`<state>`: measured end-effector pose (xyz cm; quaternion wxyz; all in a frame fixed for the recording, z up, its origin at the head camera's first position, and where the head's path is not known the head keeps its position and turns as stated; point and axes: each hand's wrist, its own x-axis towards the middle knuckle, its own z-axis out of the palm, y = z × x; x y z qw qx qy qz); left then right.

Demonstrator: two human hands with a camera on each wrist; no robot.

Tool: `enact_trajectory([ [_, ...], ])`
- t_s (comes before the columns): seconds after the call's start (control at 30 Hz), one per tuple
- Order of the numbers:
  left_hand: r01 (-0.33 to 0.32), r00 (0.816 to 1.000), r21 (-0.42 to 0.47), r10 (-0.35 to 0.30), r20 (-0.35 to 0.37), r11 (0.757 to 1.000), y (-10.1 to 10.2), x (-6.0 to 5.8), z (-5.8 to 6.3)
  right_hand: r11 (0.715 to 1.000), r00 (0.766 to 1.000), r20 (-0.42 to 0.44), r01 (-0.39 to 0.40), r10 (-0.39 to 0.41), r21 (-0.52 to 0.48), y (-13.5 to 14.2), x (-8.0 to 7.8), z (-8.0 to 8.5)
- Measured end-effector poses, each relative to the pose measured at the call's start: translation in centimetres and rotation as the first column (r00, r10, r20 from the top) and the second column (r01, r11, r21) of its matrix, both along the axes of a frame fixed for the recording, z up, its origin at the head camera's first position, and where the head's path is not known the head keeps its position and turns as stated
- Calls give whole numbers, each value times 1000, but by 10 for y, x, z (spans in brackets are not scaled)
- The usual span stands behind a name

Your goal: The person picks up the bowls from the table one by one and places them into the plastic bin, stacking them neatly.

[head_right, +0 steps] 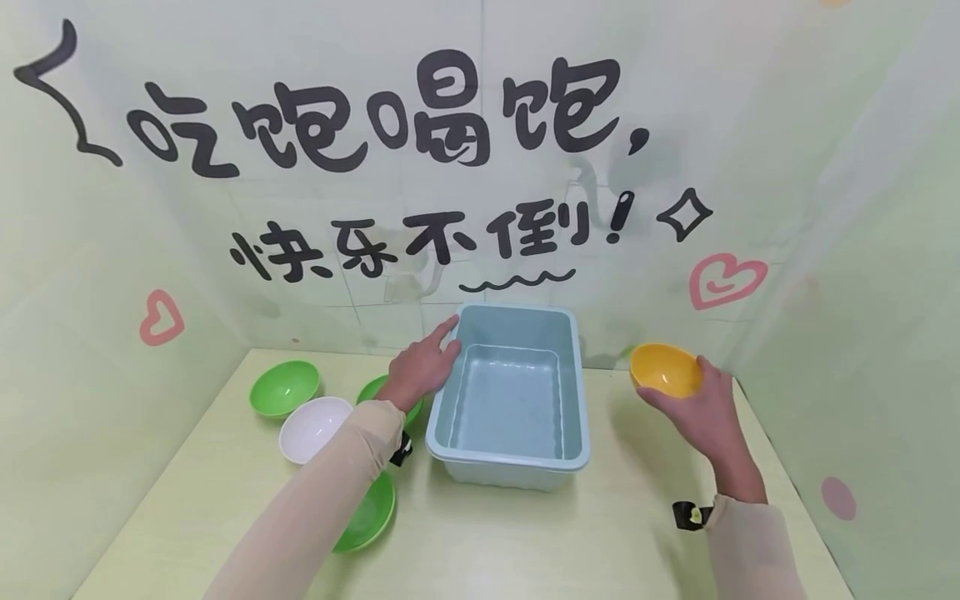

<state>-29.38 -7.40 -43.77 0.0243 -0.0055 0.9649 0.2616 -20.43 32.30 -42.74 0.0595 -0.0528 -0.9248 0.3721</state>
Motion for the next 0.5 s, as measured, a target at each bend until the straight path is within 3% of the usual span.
enact_trajectory([
  [0.5,1,1000,-30,-2,-22,1000,-2,-4,-3,998,993,-106,-50,45,-36,-42,-25,38],
])
